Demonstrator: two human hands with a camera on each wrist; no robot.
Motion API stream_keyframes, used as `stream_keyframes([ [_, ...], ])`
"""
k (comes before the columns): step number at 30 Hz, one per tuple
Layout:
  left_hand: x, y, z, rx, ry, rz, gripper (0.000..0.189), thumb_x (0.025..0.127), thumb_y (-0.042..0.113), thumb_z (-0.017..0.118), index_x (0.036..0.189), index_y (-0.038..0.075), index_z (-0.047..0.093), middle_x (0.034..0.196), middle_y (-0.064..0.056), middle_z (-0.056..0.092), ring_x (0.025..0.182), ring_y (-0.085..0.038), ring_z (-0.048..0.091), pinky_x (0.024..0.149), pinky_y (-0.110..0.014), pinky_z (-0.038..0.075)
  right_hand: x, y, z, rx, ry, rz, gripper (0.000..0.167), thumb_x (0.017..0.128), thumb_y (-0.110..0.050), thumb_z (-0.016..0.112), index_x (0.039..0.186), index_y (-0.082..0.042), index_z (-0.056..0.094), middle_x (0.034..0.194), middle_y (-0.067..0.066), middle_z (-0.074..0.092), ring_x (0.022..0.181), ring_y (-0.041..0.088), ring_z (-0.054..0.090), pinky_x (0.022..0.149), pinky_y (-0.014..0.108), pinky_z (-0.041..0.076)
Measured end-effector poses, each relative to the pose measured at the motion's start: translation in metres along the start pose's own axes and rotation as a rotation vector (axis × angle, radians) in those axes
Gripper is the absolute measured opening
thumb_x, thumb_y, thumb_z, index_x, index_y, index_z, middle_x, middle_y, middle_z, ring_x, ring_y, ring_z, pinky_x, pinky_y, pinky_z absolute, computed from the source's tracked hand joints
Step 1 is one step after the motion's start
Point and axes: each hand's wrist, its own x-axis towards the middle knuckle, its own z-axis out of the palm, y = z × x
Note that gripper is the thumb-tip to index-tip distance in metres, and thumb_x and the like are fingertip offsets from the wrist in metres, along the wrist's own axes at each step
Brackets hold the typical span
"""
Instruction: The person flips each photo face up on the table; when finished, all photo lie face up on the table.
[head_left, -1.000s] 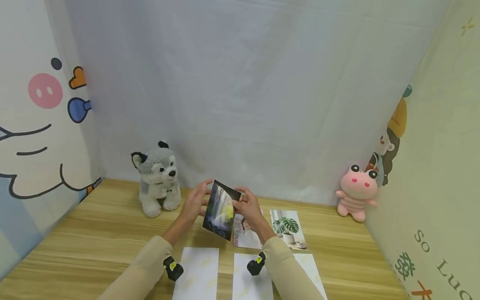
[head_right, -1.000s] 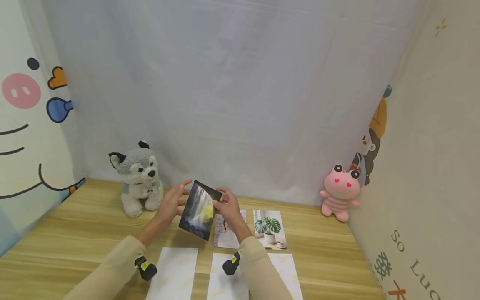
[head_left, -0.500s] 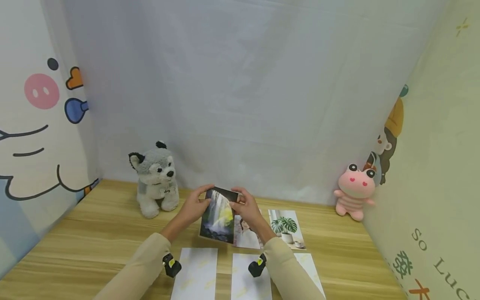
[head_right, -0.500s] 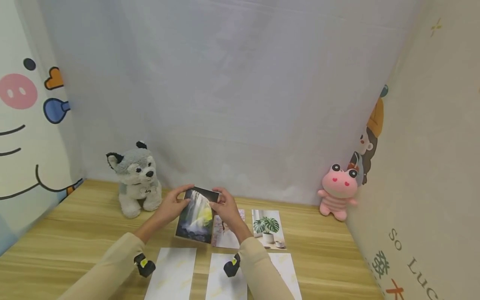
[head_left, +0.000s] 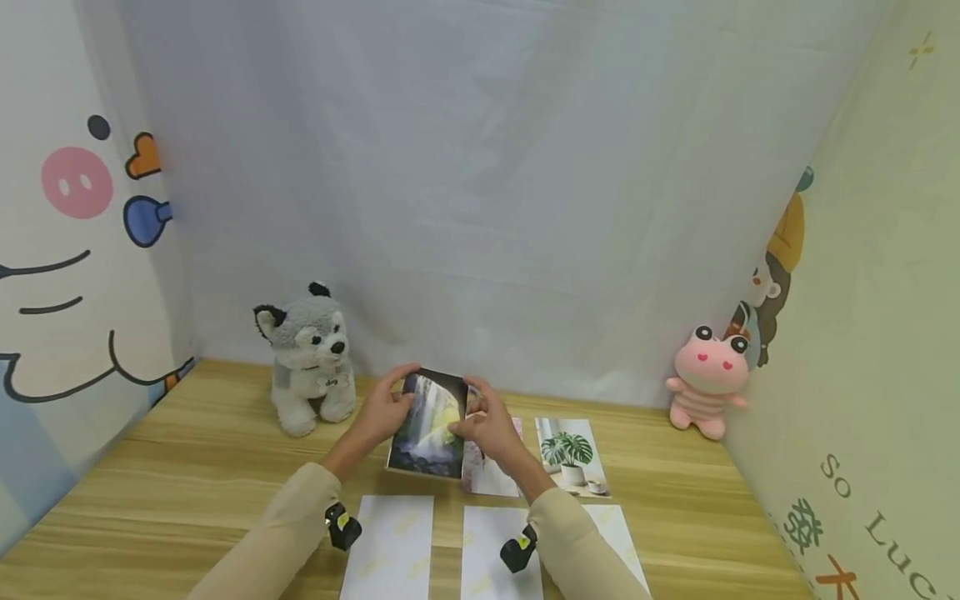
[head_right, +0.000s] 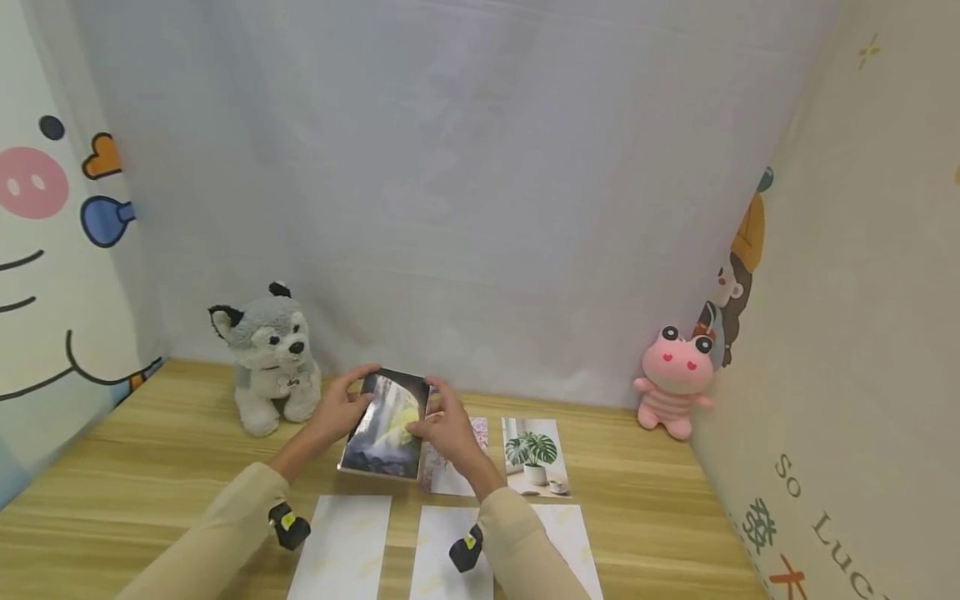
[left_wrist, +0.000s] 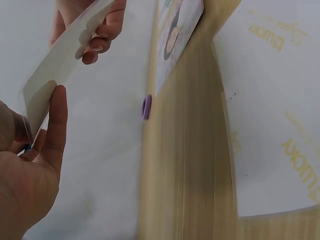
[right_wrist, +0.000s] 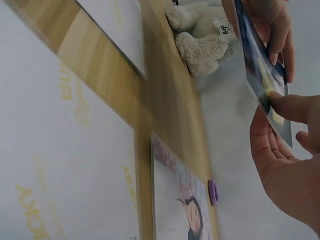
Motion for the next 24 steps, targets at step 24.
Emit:
stream_keyframes([
  [24,0.007,-0.021,-0.018,0.282,-0.107,0.061,0.063,0.091,0.005,0.068,0.146,-0.007,0.041,0.139,-0.033,0.049,0.063,-0.024,0.061,0.059,-0.04,0.053,-0.013,0.002,0.012,-0.314,-0.068,0.039,0.083,0.074,0.007,0.08,0.147,-0.003,0.043,0.087,0.009,0.054,0.059,0.01,0.057,0.057,0.033,0.058],
])
